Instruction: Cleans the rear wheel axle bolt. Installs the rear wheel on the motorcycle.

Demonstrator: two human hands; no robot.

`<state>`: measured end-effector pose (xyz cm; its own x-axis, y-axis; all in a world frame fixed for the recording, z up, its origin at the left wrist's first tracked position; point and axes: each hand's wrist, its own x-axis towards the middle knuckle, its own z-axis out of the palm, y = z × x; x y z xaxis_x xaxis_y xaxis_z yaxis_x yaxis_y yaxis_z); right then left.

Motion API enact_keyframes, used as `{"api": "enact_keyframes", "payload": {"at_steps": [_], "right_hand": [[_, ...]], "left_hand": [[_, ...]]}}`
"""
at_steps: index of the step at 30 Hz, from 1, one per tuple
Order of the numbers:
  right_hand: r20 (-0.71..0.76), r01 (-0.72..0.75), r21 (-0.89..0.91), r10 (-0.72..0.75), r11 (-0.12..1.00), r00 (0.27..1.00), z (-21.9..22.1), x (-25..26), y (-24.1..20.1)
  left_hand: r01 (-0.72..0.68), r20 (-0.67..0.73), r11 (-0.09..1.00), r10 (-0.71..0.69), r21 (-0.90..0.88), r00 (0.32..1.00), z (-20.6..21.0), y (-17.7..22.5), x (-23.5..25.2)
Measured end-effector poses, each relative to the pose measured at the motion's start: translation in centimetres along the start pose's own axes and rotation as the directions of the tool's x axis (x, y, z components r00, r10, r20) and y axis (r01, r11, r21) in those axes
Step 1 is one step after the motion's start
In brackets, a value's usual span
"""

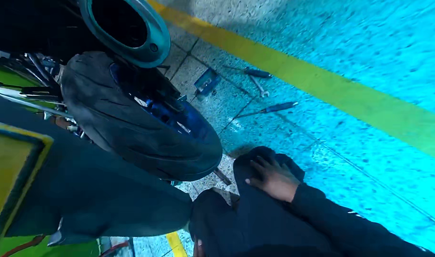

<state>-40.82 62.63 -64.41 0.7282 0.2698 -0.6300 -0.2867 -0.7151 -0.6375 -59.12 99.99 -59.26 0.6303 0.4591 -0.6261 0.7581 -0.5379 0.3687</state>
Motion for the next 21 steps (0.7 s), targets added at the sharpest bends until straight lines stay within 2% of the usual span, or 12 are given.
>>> {"api": "enact_keyframes", "payload": {"at_steps": [4, 8, 11, 14, 16, 18, 21], "right_hand": [[-0.037, 0.001, -0.081, -0.004, 0.997, 0.999, 0.8, 1.8, -0.1], [-0.053, -0.014, -0.141, 0.007, 0.990, 0.999, 1.2, 2.3, -0.7], [-0.199, 0.062, -0.124, -0.086, 0.990, 0.976, 1.8, 2.2, -0.9], [-0.413, 0.282, 0.078, -0.227, 0.956, 0.882, 1.2, 2.1, -2.9], [-0.539, 0.447, 0.193, -0.287, 0.873, 0.792, -0.4, 1.8, -6.0], [-0.650, 0.601, 0.143, -0.384, 0.786, 0.656, -1.8, 1.8, -9.2], [-0.713, 0.758, 0.044, -0.510, 0.651, 0.480, -3.5, 2.4, -13.3]], "left_hand": [[0.021, 0.007, 0.996, -0.020, -0.082, 1.000, 0.1, -1.2, 0.9], [0.033, 0.000, 0.997, -0.033, -0.075, 0.999, 0.1, -1.5, 0.9], [0.100, -0.033, 0.991, -0.103, -0.089, 0.994, 0.2, -0.1, 0.6], [0.088, -0.055, 0.990, -0.095, -0.110, 0.994, 0.2, 0.6, 0.7], [0.067, -0.052, 0.995, -0.071, -0.074, 0.996, 0.1, 2.6, 0.0], [0.054, -0.046, 0.997, -0.056, -0.047, 0.997, 0.0, 2.5, 0.1], [0.023, -0.073, 0.995, -0.030, -0.097, 0.997, 0.3, 0.8, 0.8]]}}
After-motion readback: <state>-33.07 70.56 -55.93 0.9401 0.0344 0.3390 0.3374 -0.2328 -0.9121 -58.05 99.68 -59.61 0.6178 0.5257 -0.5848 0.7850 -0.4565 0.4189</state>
